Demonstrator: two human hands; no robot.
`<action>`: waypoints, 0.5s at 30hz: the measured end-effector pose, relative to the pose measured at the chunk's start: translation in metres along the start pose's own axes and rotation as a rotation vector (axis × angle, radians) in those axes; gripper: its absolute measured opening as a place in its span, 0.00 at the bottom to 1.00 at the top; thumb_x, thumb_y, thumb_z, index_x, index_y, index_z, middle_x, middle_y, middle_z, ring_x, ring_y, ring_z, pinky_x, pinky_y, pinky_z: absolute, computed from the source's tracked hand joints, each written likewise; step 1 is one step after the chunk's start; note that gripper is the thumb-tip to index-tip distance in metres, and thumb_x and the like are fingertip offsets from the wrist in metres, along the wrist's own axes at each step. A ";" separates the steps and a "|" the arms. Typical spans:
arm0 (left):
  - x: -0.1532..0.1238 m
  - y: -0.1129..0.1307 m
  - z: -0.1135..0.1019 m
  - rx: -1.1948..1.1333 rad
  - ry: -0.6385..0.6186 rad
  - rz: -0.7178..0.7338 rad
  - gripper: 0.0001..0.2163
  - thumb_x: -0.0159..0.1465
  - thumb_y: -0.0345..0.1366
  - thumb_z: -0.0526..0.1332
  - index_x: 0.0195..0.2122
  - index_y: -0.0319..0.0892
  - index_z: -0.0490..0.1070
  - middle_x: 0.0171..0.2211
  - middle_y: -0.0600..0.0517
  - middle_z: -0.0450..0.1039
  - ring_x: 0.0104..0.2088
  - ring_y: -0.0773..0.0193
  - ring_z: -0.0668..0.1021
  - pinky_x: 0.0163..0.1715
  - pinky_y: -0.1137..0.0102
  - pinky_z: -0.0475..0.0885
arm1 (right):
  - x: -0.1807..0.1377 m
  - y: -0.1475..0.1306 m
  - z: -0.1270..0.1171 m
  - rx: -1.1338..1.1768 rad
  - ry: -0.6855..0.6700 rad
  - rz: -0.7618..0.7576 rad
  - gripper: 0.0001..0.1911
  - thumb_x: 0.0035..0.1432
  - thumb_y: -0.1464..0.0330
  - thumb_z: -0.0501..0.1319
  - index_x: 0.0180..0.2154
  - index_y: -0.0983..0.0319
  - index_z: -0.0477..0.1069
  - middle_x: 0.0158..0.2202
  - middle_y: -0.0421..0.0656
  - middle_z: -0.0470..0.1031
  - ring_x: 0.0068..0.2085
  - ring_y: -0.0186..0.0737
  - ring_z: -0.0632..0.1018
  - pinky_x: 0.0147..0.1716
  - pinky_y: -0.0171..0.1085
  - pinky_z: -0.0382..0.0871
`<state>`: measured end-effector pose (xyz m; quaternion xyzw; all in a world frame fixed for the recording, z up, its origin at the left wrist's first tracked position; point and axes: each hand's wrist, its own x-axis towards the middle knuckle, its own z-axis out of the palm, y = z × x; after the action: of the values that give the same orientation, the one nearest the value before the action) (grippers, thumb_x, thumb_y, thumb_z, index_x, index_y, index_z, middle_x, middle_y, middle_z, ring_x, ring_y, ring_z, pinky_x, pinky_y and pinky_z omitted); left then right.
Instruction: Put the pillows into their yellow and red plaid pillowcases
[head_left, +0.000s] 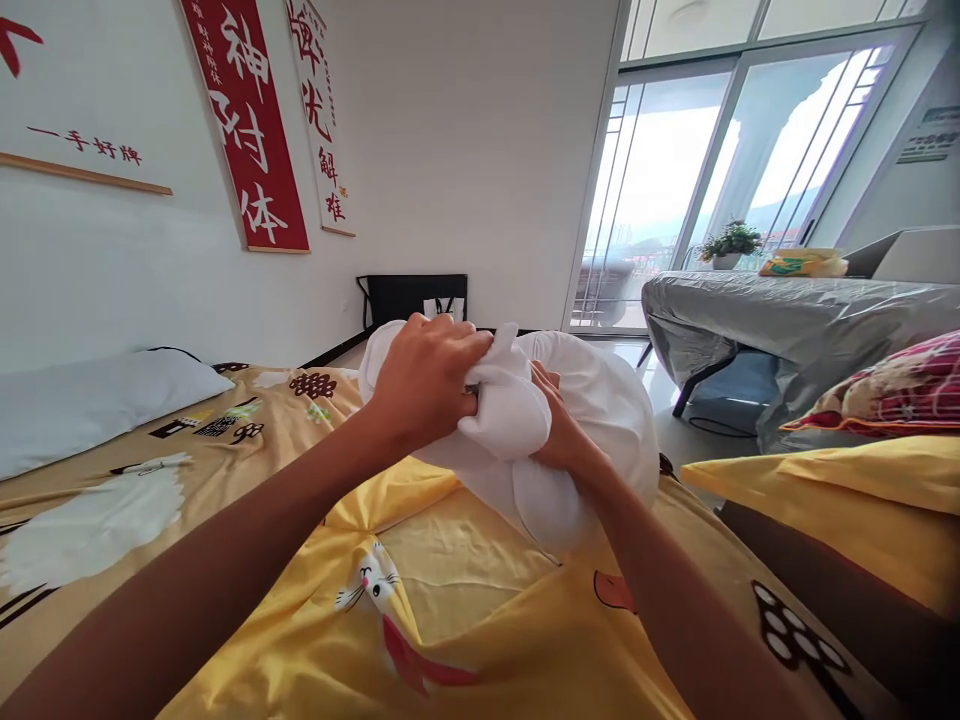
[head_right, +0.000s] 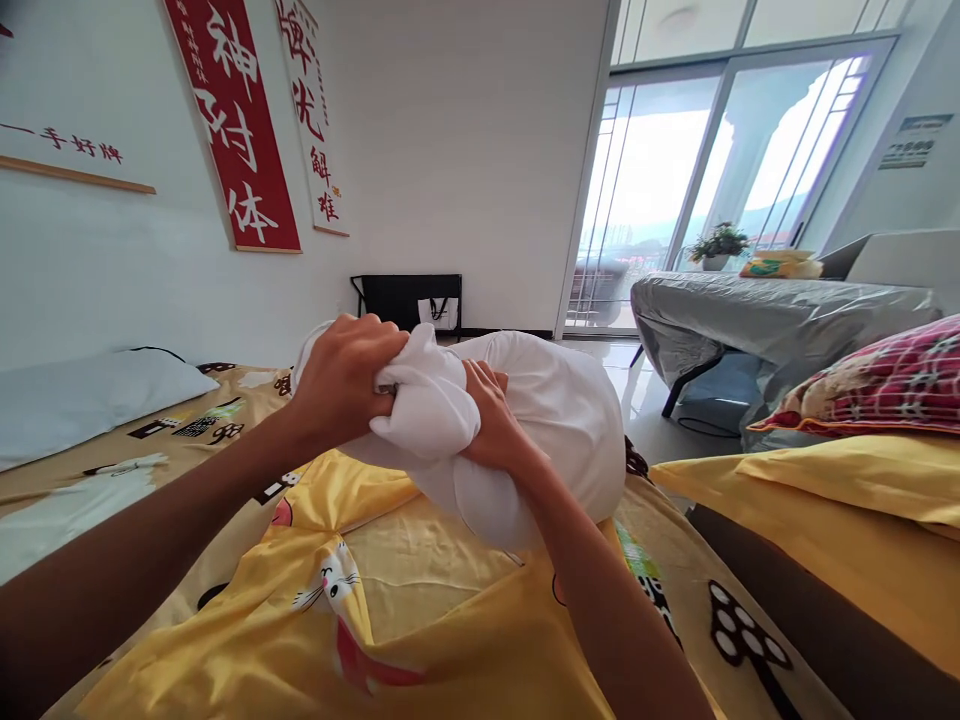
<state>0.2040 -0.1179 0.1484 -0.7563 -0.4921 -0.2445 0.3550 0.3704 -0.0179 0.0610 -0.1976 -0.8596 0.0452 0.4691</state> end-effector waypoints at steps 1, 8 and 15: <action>0.004 -0.001 -0.002 -0.058 0.019 -0.042 0.07 0.46 0.28 0.56 0.27 0.43 0.68 0.24 0.52 0.68 0.29 0.59 0.70 0.32 0.65 0.60 | -0.006 -0.002 -0.002 -0.036 -0.004 0.018 0.33 0.43 0.57 0.64 0.52 0.58 0.62 0.47 0.47 0.67 0.50 0.55 0.67 0.52 0.52 0.58; 0.018 0.011 -0.007 -0.431 0.083 -0.250 0.05 0.41 0.28 0.53 0.18 0.43 0.56 0.18 0.58 0.55 0.23 0.68 0.59 0.24 0.69 0.52 | -0.044 -0.010 -0.008 -0.213 -0.175 0.142 0.66 0.36 0.49 0.69 0.67 0.56 0.32 0.66 0.53 0.48 0.65 0.63 0.50 0.61 0.58 0.42; 0.011 0.028 -0.014 -0.577 0.119 -0.156 0.07 0.39 0.29 0.49 0.18 0.44 0.48 0.16 0.57 0.50 0.22 0.69 0.55 0.23 0.70 0.50 | -0.030 0.009 -0.010 -0.093 -0.036 0.113 0.48 0.43 0.53 0.66 0.62 0.55 0.48 0.55 0.50 0.62 0.59 0.60 0.61 0.58 0.59 0.48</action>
<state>0.2338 -0.1297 0.1571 -0.7701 -0.4374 -0.4447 0.1340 0.3960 -0.0217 0.0409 -0.2668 -0.8565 0.0352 0.4405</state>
